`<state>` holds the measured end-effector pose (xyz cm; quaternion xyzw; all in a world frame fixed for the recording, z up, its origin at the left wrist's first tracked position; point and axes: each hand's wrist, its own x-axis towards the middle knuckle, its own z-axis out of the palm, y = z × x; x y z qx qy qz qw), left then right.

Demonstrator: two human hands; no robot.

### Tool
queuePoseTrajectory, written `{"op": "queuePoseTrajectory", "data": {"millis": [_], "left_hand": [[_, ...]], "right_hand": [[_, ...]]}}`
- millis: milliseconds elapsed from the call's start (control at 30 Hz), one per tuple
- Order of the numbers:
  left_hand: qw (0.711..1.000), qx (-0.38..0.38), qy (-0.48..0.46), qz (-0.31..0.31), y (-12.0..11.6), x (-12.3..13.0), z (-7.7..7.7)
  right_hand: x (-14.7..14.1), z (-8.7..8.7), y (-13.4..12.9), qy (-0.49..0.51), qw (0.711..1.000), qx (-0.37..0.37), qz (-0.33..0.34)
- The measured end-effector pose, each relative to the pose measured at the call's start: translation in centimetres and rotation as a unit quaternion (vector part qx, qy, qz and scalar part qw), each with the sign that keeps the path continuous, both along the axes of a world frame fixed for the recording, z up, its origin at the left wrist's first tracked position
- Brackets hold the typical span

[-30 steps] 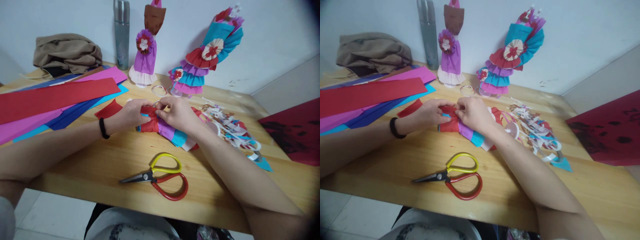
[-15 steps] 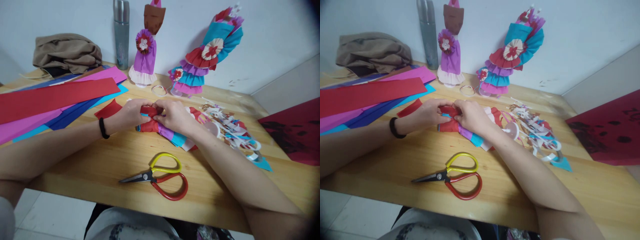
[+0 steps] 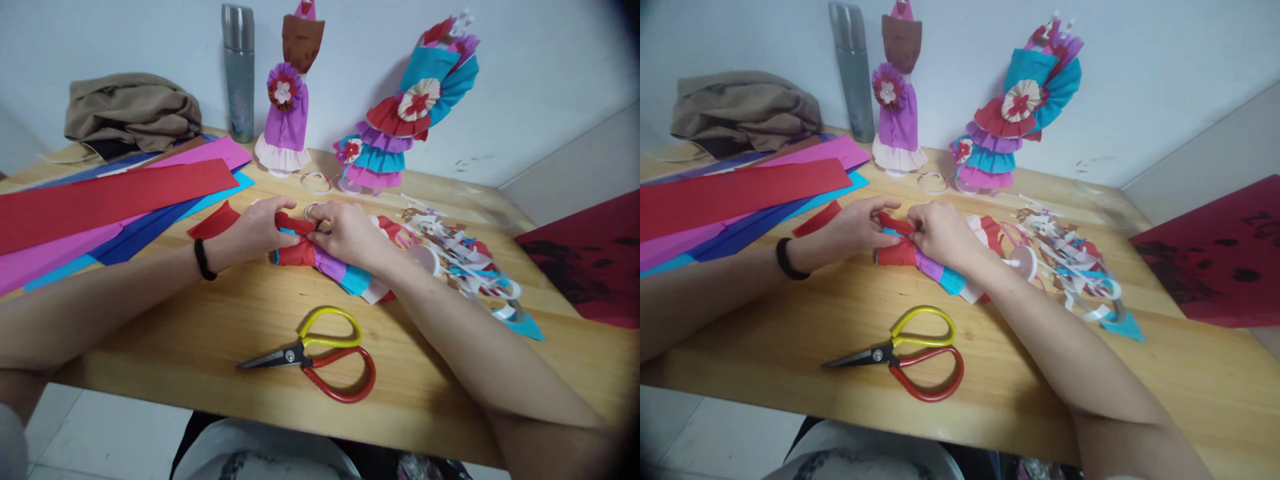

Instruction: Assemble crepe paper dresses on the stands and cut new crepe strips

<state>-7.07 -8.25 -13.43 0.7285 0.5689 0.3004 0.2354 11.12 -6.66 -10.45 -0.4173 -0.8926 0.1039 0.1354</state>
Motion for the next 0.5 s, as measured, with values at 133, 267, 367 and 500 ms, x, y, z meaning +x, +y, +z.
{"op": "queuePoseTrajectory", "data": {"millis": [133,267,367,500], "left_hand": [[0.999,-0.007,-0.022,-0.028,0.18,-0.24,-0.21],[0.999,-0.003,-0.016,-0.038,0.13,-0.23,0.01],[0.999,-0.005,-0.019,-0.045,0.29,-0.2,-0.12],[0.998,0.006,-0.05,-0.035,0.75,-0.35,-0.94]], "right_hand": [[0.06,0.15,-0.16,0.003,1.0,0.001,0.005],[0.08,0.29,-0.28,0.03,0.999,0.004,0.028],[0.1,0.31,-0.29,0.043,0.998,0.024,0.037],[0.14,0.56,-0.44,0.021,0.999,0.031,0.035]]}}
